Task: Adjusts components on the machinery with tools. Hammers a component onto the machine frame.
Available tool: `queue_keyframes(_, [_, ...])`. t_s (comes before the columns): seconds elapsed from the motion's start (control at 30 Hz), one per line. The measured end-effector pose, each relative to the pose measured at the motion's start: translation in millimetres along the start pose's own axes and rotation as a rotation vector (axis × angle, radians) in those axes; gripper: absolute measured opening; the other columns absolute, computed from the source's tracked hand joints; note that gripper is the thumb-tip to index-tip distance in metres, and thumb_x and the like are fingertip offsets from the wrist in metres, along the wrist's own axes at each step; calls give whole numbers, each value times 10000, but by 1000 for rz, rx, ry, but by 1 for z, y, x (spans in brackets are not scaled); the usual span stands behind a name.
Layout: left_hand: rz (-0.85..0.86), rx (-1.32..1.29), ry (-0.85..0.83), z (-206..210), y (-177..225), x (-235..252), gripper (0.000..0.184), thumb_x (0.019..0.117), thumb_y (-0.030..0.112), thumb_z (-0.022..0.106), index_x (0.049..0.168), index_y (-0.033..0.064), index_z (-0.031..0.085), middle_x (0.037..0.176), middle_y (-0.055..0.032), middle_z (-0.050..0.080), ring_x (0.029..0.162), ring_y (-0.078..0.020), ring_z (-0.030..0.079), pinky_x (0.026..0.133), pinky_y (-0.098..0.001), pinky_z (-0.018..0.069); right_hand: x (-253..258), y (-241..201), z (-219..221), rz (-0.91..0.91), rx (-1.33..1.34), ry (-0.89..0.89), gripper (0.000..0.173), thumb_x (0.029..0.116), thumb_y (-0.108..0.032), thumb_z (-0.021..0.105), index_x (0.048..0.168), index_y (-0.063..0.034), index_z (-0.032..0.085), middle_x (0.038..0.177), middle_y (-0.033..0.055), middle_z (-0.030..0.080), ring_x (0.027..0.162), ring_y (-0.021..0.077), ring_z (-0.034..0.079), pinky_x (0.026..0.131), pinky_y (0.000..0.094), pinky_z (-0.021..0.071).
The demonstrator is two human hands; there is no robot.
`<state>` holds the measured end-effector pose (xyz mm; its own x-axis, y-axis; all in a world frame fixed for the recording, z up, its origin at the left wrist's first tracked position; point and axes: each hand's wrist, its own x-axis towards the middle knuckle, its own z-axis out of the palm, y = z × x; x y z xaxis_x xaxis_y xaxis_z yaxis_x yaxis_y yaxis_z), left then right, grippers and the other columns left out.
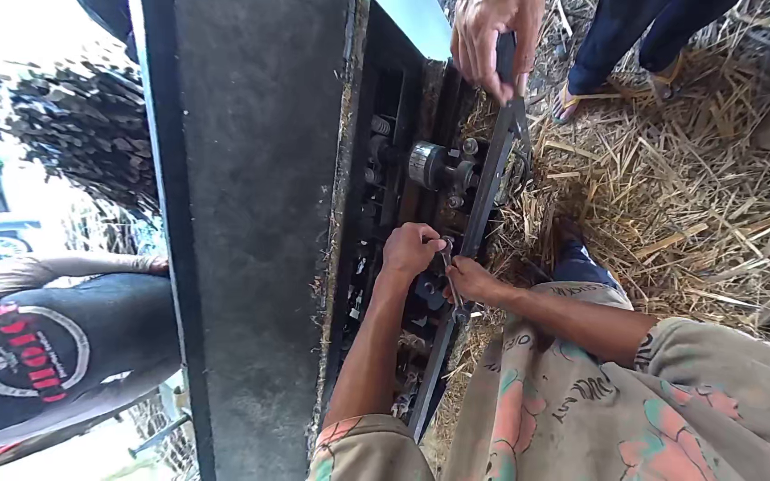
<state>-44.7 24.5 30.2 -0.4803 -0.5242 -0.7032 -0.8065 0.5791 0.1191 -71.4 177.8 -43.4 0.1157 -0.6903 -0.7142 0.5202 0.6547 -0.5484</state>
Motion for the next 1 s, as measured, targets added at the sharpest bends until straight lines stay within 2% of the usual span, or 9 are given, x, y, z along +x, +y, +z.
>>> queue_keyframes(0.2, [-66, 537, -62, 9, 55, -26, 230, 977, 207, 638, 1092, 13, 677, 1079, -216, 694, 1010, -423, 695, 791, -609, 569, -6, -2, -32, -24, -288, -29, 352, 1136, -314, 364, 1277, -34, 526, 834, 122, 697, 680, 183, 716, 676, 351, 614])
queue_keyframes(0.27, [-25, 578, -42, 14, 58, -34, 161, 938, 134, 654, 1010, -6, 685, 1008, -228, 698, 934, -427, 697, 708, -597, 556, -7, -8, -41, -19, -361, -33, 331, 1131, -314, 384, 1242, -47, 545, 804, 115, 700, 642, 179, 712, 643, 344, 610])
queue_keyframes(0.37, [60, 578, -49, 19, 44, -30, 161, 935, 93, 652, 1066, 4, 680, 1068, -220, 680, 962, -413, 689, 756, -577, 570, -10, -23, -52, 12, -519, -74, 316, 1123, -305, 403, 1247, -57, 554, 787, 115, 690, 603, 188, 696, 604, 347, 601])
queue_keyframes(0.43, [127, 528, -12, 20, 35, -33, 186, 923, 83, 693, 1088, -1, 672, 1108, -237, 652, 981, -429, 673, 787, -582, 574, -18, -52, -67, 25, -739, -125, 316, 1108, -268, 423, 1246, -37, 590, 834, 136, 686, 667, 241, 692, 651, 429, 591])
queue_keyframes(0.57, [160, 515, -19, 26, 25, -21, 230, 979, 155, 636, 1145, -1, 670, 1162, -226, 649, 1055, -421, 661, 865, -572, 567, -17, -109, -96, -154, -1263, -65, 247, 1037, -268, 571, 1045, -58, 702, 968, 192, 702, 956, 406, 685, 794, 664, 523])
queue_keyframes(0.63, [162, 516, -7, 26, 23, -21, 215, 969, 145, 643, 1131, 6, 668, 1154, -211, 650, 1046, -406, 664, 858, -557, 571, -17, -127, -101, -241, -1402, -66, 233, 1018, -275, 608, 979, -66, 701, 966, 183, 700, 988, 409, 676, 796, 659, 510])
queue_keyframes(0.73, [142, 443, 33, 29, 20, -28, 173, 986, 133, 610, 1091, 2, 655, 1114, -212, 654, 988, -402, 680, 817, -569, 579, -26, -122, -104, -239, -1366, -65, 199, 1014, -233, 608, 965, -58, 687, 933, 171, 688, 960, 391, 676, 795, 634, 524])
queue_keyframes(0.9, [103, 361, 47, 34, 16, -29, 409, 1097, 367, 445, 1103, 18, 657, 1075, -209, 677, 973, -389, 698, 814, -590, 573, -30, -57, -104, -159, -1000, -51, 204, 1044, -178, 541, 1082, -23, 668, 966, 190, 694, 929, 369, 691, 824, 599, 550])
queue_keyframes(1.0, [99, 399, 54, 32, 20, -29, 331, 1090, 294, 469, 1084, 23, 659, 1047, -203, 687, 960, -389, 703, 803, -582, 577, -23, -18, -82, -163, -795, 55, 233, 1058, -239, 545, 1145, -51, 651, 935, 170, 699, 865, 347, 705, 773, 575, 577])
